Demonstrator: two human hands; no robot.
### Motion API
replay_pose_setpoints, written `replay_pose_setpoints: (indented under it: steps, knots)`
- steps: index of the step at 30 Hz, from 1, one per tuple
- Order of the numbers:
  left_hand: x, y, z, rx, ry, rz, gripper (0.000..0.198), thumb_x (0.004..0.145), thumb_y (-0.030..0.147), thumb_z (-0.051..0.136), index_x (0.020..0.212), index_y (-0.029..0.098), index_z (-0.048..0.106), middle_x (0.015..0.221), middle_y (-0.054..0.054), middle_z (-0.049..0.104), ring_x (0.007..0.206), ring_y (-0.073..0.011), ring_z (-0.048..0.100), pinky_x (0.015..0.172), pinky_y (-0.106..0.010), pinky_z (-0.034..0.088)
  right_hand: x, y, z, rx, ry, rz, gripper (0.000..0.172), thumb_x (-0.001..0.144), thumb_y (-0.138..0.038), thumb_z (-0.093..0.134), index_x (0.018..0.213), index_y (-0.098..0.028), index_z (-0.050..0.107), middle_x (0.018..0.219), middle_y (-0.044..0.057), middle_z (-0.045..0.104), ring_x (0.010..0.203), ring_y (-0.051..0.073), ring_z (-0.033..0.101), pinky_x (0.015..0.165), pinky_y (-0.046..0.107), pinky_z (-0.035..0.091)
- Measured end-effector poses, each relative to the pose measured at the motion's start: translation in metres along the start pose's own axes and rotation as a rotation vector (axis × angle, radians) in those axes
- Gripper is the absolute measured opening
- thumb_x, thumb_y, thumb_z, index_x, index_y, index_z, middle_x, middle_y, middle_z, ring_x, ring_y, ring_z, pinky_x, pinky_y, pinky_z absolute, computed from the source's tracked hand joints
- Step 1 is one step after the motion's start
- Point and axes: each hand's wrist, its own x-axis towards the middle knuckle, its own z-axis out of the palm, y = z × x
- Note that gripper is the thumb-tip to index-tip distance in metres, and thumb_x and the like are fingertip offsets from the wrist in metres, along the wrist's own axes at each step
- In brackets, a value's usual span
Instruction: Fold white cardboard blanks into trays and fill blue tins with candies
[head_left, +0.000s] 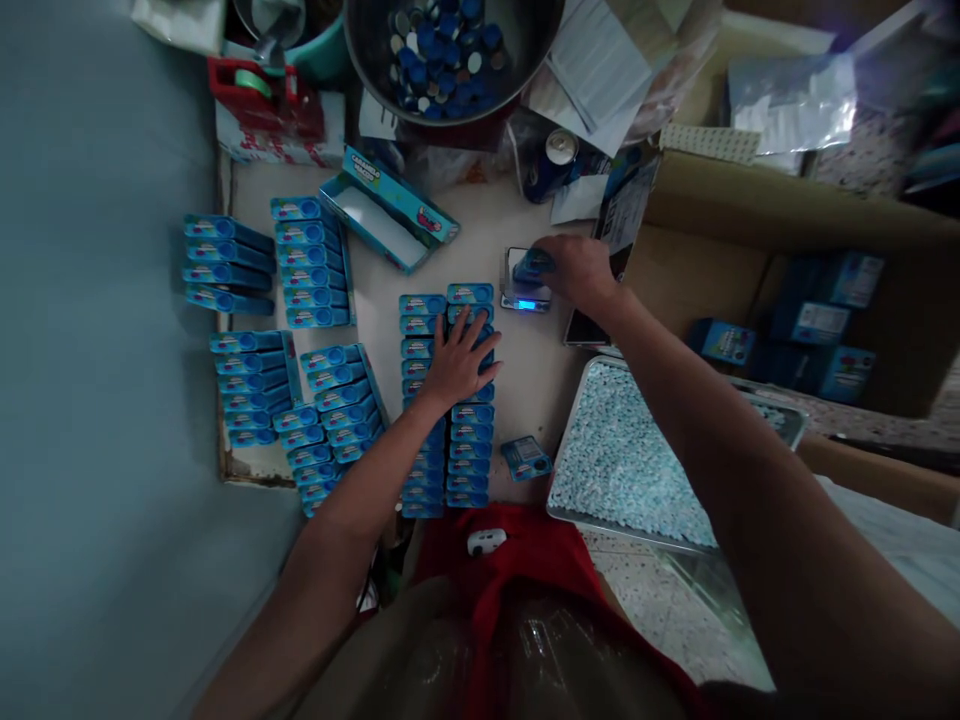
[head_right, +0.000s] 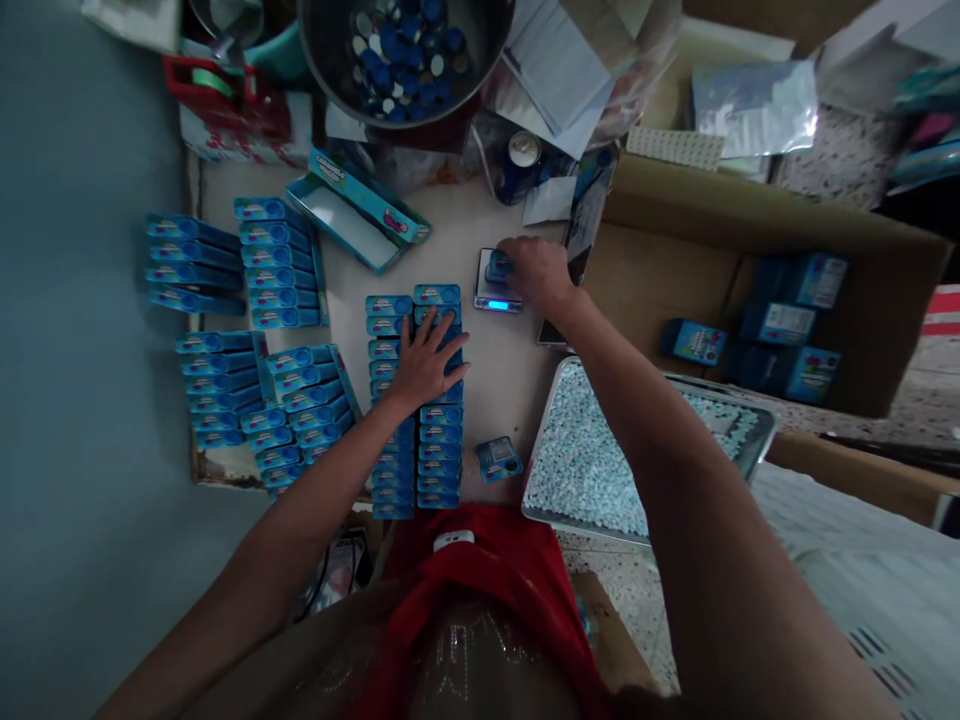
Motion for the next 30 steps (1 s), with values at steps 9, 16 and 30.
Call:
replay_pose_setpoints:
  steps: [9,16,30]
  knots:
    - [0.001,-0.001,0.001,-0.032,0.000,-0.005,0.050,0.102,0.047,0.061,0.149,0.030,0.064,0.174,-0.011,0.039,0.168,-0.0390,0.020,0.134,-0.072,0.003,-0.057,0.004,-0.018,0.105,0.307,-0.067,0.040,0.105,-0.033,0.058,0.142,-0.018,0.065,0.139,0.015,0.068,0.125,0.029,0.060,0.100,0.039,0.047]
    - [0.001,-0.009,0.013,-0.002,0.066,0.041,0.050,0.104,0.049,0.058,0.148,0.028,0.064,0.174,-0.012,0.040,0.167,-0.0410,0.021,0.133,-0.074,0.003,-0.232,0.043,0.097,0.014,-0.163,0.135,0.027,0.102,-0.028,0.051,0.112,-0.018,0.074,0.106,0.013,0.075,0.098,0.029,0.069,0.078,0.035,0.048]
    - [0.008,-0.013,0.018,0.041,0.116,0.000,0.056,0.096,0.058,0.068,0.144,0.029,0.065,0.167,-0.013,0.051,0.162,-0.0405,0.035,0.133,-0.070,0.011,-0.278,0.146,0.213,1.061,0.167,0.740,0.017,0.072,-0.032,0.076,0.085,-0.023,0.072,0.075,0.001,0.061,0.066,0.017,0.049,0.063,0.029,0.039]
